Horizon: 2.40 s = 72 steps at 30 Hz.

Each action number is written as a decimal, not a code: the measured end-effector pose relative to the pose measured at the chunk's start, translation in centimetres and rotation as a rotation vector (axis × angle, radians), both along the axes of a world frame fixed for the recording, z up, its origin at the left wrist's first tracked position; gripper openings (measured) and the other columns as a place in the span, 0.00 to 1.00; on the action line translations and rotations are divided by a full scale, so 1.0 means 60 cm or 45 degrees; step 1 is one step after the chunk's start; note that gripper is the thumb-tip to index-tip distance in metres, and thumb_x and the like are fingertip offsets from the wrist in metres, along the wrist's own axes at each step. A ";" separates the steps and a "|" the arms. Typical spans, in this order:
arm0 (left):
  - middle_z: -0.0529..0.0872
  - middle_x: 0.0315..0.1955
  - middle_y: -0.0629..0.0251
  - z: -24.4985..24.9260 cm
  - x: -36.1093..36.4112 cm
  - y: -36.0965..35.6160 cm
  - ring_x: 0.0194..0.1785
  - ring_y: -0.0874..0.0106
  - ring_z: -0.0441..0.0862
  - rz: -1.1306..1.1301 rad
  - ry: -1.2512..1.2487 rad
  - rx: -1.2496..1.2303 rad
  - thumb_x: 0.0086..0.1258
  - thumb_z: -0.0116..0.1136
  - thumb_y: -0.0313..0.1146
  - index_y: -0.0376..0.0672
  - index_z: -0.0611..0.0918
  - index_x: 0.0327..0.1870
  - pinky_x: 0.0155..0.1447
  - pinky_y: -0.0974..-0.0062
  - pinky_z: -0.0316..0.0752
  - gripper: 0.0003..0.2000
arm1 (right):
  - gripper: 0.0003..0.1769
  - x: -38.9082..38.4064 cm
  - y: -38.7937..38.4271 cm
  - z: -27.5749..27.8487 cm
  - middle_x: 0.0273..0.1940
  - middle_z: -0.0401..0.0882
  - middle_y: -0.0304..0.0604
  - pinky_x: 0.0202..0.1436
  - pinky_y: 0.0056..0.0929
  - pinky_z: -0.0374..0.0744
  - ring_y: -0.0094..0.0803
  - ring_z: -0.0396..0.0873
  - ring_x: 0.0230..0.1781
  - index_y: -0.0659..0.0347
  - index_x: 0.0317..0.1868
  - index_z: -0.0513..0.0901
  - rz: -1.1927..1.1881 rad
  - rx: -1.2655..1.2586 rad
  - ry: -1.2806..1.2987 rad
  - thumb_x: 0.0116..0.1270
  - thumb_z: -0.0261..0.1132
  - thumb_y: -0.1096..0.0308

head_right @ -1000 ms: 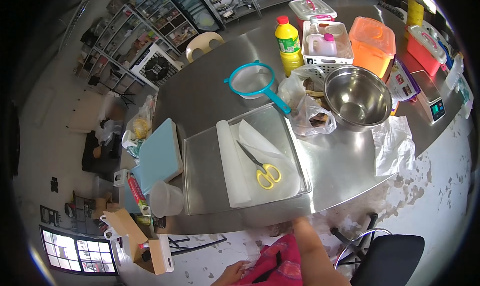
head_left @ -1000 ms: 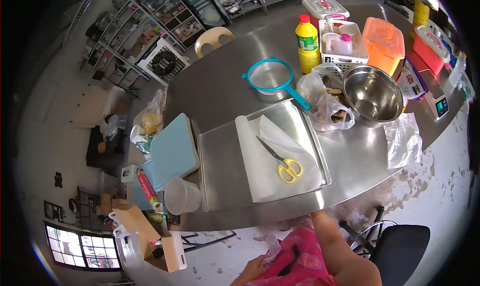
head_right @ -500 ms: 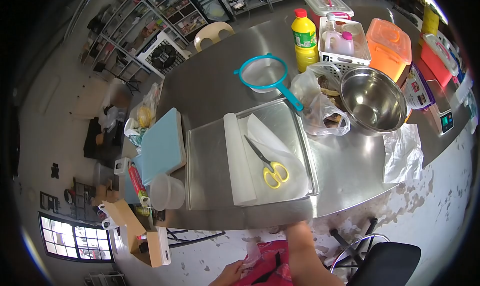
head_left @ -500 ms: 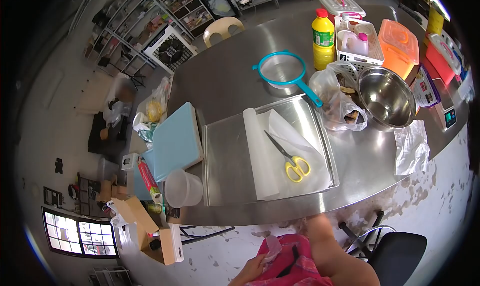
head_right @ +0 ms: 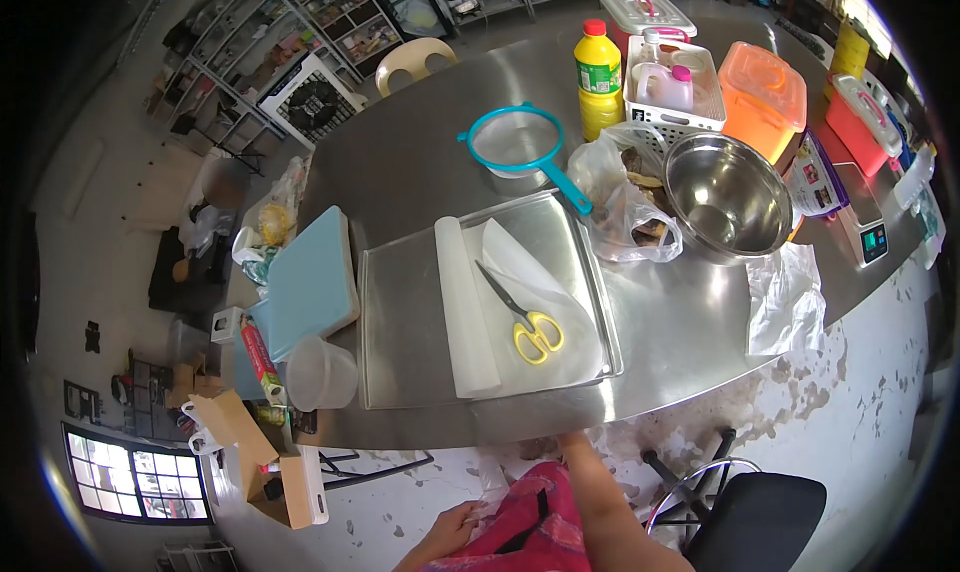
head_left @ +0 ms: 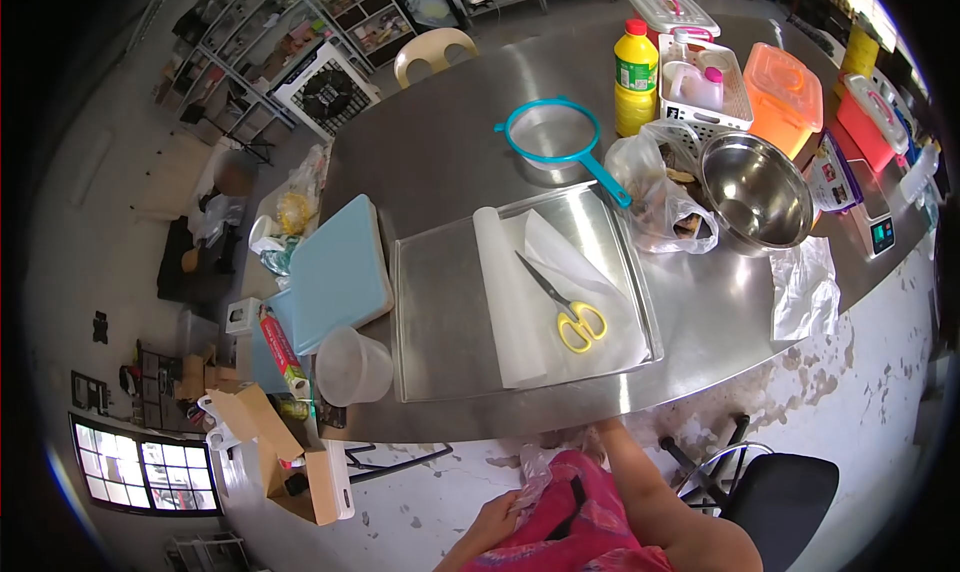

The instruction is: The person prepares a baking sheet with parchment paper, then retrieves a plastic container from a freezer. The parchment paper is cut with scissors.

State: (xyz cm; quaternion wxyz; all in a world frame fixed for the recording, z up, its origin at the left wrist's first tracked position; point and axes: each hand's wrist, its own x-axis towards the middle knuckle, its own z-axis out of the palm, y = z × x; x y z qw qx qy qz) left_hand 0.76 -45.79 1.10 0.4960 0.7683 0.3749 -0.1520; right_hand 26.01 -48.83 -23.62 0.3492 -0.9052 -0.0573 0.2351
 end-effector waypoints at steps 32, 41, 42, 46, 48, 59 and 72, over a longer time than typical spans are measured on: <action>0.77 0.35 0.64 0.059 0.086 0.077 0.38 0.78 0.73 0.483 -0.524 -0.219 0.72 0.45 0.33 0.41 0.59 0.64 0.43 0.79 0.70 0.21 | 0.20 0.068 0.001 -0.031 0.48 0.78 0.48 0.51 0.35 0.73 0.39 0.76 0.46 0.63 0.48 0.78 -0.142 0.012 0.025 0.58 0.60 0.61; 0.74 0.38 0.63 0.053 0.224 0.122 0.38 0.78 0.70 0.451 -0.790 -0.122 0.73 0.39 0.30 0.41 0.55 0.65 0.44 0.80 0.67 0.21 | 0.20 0.080 0.005 -0.029 0.47 0.78 0.48 0.51 0.34 0.73 0.39 0.77 0.46 0.63 0.48 0.78 -0.153 0.021 0.028 0.58 0.60 0.61; 0.74 0.38 0.64 0.051 0.223 0.117 0.38 0.79 0.69 0.458 -0.827 -0.174 0.72 0.39 0.29 0.39 0.55 0.65 0.44 0.81 0.67 0.21 | 0.20 0.081 0.006 -0.030 0.47 0.78 0.48 0.51 0.34 0.73 0.39 0.77 0.46 0.63 0.48 0.78 -0.156 0.022 0.026 0.58 0.61 0.61; 0.74 0.37 0.62 0.058 0.212 0.107 0.40 0.77 0.70 0.441 -0.734 -0.241 0.74 0.38 0.32 0.42 0.55 0.65 0.48 0.77 0.66 0.20 | 0.20 0.076 0.011 -0.031 0.47 0.78 0.48 0.51 0.34 0.73 0.38 0.77 0.46 0.63 0.48 0.78 -0.177 0.024 0.036 0.58 0.61 0.61; 0.74 0.38 0.64 0.053 0.199 0.107 0.38 0.79 0.69 0.489 -0.688 -0.278 0.73 0.38 0.29 0.39 0.54 0.65 0.46 0.79 0.67 0.21 | 0.20 0.072 0.017 -0.028 0.47 0.78 0.48 0.51 0.34 0.73 0.38 0.77 0.46 0.63 0.48 0.78 -0.185 0.038 0.040 0.58 0.61 0.61; 0.75 0.39 0.64 0.062 0.170 0.101 0.39 0.79 0.70 0.496 -0.695 -0.239 0.73 0.41 0.33 0.41 0.57 0.65 0.45 0.80 0.67 0.21 | 0.20 0.042 0.032 -0.027 0.47 0.79 0.48 0.50 0.34 0.74 0.38 0.77 0.45 0.64 0.48 0.78 -0.267 0.125 0.047 0.58 0.61 0.60; 0.74 0.47 0.64 0.077 0.180 0.119 0.46 0.72 0.74 0.840 -0.842 -0.824 0.74 0.40 0.38 0.40 0.58 0.67 0.53 0.70 0.69 0.24 | 0.20 -0.112 -0.130 0.336 0.37 0.81 0.48 0.38 0.24 0.73 0.27 0.78 0.33 0.68 0.50 0.75 0.381 0.536 1.367 0.69 0.54 0.58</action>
